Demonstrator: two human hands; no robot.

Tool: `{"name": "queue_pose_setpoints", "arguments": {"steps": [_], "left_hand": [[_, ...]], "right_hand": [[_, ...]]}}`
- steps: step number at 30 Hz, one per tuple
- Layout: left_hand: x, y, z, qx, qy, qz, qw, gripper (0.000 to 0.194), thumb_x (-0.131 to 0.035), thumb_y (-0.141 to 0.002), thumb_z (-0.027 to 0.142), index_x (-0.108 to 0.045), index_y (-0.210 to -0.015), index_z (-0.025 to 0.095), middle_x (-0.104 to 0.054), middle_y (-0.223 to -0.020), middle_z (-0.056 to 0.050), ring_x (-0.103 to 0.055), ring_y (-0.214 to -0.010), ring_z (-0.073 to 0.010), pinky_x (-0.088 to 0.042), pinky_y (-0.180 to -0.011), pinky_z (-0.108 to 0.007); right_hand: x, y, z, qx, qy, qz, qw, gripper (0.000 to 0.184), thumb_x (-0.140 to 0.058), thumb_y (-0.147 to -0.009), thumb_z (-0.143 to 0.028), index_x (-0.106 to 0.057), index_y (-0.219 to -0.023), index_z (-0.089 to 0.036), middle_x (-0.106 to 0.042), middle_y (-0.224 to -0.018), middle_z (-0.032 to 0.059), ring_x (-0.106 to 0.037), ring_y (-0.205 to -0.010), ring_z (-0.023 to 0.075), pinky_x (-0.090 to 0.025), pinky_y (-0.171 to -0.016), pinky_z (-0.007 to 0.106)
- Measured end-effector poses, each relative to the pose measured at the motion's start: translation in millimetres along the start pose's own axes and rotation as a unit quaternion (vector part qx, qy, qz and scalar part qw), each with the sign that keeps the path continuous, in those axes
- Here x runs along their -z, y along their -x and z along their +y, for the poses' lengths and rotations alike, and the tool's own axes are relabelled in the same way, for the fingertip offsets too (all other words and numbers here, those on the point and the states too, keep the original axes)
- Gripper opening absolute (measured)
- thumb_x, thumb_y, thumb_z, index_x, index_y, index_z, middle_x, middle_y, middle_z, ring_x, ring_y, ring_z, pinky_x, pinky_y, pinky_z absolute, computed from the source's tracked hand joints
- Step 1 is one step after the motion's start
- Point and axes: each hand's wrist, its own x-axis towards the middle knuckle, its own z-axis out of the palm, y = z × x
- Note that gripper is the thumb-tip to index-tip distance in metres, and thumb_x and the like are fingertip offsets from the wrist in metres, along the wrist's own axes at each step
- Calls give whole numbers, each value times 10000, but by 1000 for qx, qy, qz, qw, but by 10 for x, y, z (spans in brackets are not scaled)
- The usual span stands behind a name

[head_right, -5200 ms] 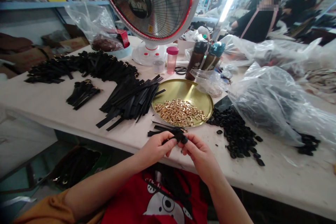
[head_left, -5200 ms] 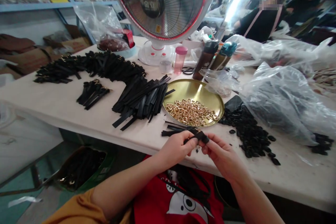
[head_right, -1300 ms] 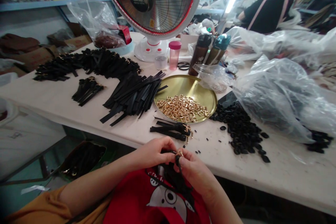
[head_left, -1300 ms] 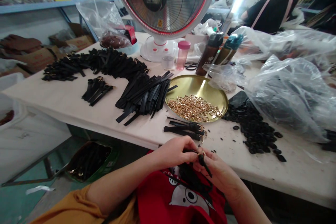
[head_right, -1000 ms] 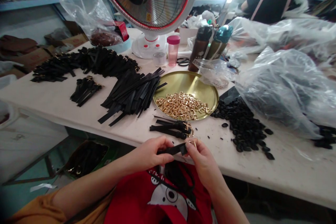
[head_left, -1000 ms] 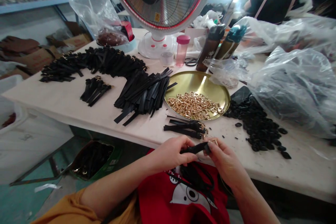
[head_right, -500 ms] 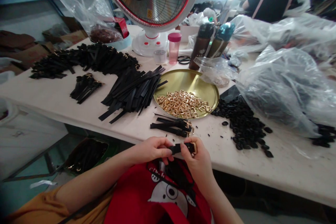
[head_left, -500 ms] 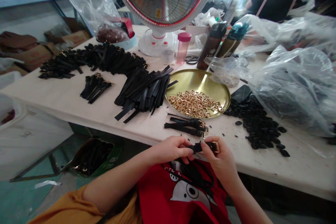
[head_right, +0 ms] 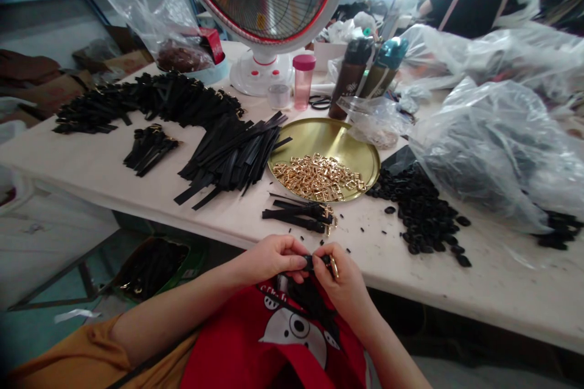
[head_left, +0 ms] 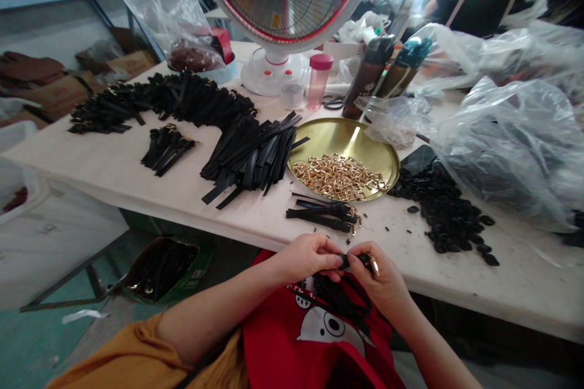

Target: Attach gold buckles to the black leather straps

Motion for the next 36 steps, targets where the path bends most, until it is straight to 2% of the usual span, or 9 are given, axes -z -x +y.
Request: {"name": "queue_pose_setpoints", "arguments": {"steps": [5, 9, 12, 18, 20, 23, 28, 33, 36], "left_hand": [[-16, -20, -25, 13, -43, -36, 998, 135, -582, -715, 182, -569, -829, 111, -618, -662, 5, -587, -579, -85, -438, -599, -215], [-3, -24, 20, 13, 1, -67, 998, 204, -586, -723, 226, -566, -888, 107, -630, -722, -15, -592, -614, -84, -445, -632, -221], [13, -14, 64, 18, 23, -63, 998, 281, -600, -711, 251, -544, -949, 113, -632, -734, -19, -592, -626, -94, -449, -645, -232], [-8, -38, 42, 43, 8, -55, 998, 286, -596, -698, 246, -519, -948, 132, -623, -703, -8, -586, -631, -114, -435, -590, -221], [-11, -61, 26, 37, 14, -59, 997, 290, -608, -692, 264, -521, -936, 133, -622, -735, -14, -586, -647, -112, -437, -609, -223], [26, -74, 32, 28, -3, -70, 997, 284, -577, -732, 353, -518, -893, 127, -615, -757, -26, -575, -624, -99, -438, -614, -226], [124, -7, 125, 60, -138, -124, 981, 221, -471, -804, 344, -506, -786, 127, -545, -615, 19, -473, -476, -56, -375, -492, -174], [75, -24, 84, 24, -204, -44, 978, 181, -511, -745, 301, -525, -720, 123, -435, -547, 55, -377, -465, -52, -293, -439, -166], [37, -54, 0, 11, -175, -26, 984, 208, -533, -725, 320, -553, -745, 113, -458, -585, 45, -406, -517, -63, -314, -478, -172]], "right_hand": [[113, 10, -7, -25, -32, -92, 995, 152, -509, -776, -355, -508, -722, -213, -517, -576, -26, -452, -511, 123, -352, -477, 245], [153, -19, 7, -86, -116, -108, 984, 221, -495, -789, -421, -484, -738, -205, -491, -541, -40, -424, -481, 105, -342, -459, 228], [138, -36, 28, -108, -151, -112, 976, 251, -485, -798, -448, -468, -760, -201, -483, -538, -48, -416, -478, 93, -343, -466, 215], [159, -32, 14, -126, -169, -180, 961, 264, -488, -802, -450, -452, -758, -192, -486, -545, -47, -416, -476, 82, -327, -451, 203], [150, -27, 14, -130, -174, -171, 961, 268, -490, -798, -456, -449, -761, -194, -486, -541, -49, -422, -474, 84, -333, -456, 205], [83, -31, 31, -126, -162, -106, 973, 271, -491, -791, -465, -456, -766, -197, -480, -539, -48, -432, -483, 93, -353, -474, 215], [-51, -66, 43, -101, -135, -13, 986, 252, -503, -783, -453, -465, -772, -204, -485, -542, -39, -453, -496, 112, -370, -481, 234], [-67, -49, 28, -92, -105, 23, 990, 245, -499, -781, -447, -462, -780, -205, -493, -556, -32, -465, -501, 120, -375, -475, 239], [-33, -13, 35, -93, -108, -6, 990, 248, -488, -788, -451, -457, -769, -206, -494, -556, -34, -460, -497, 114, -368, -472, 233]]}}
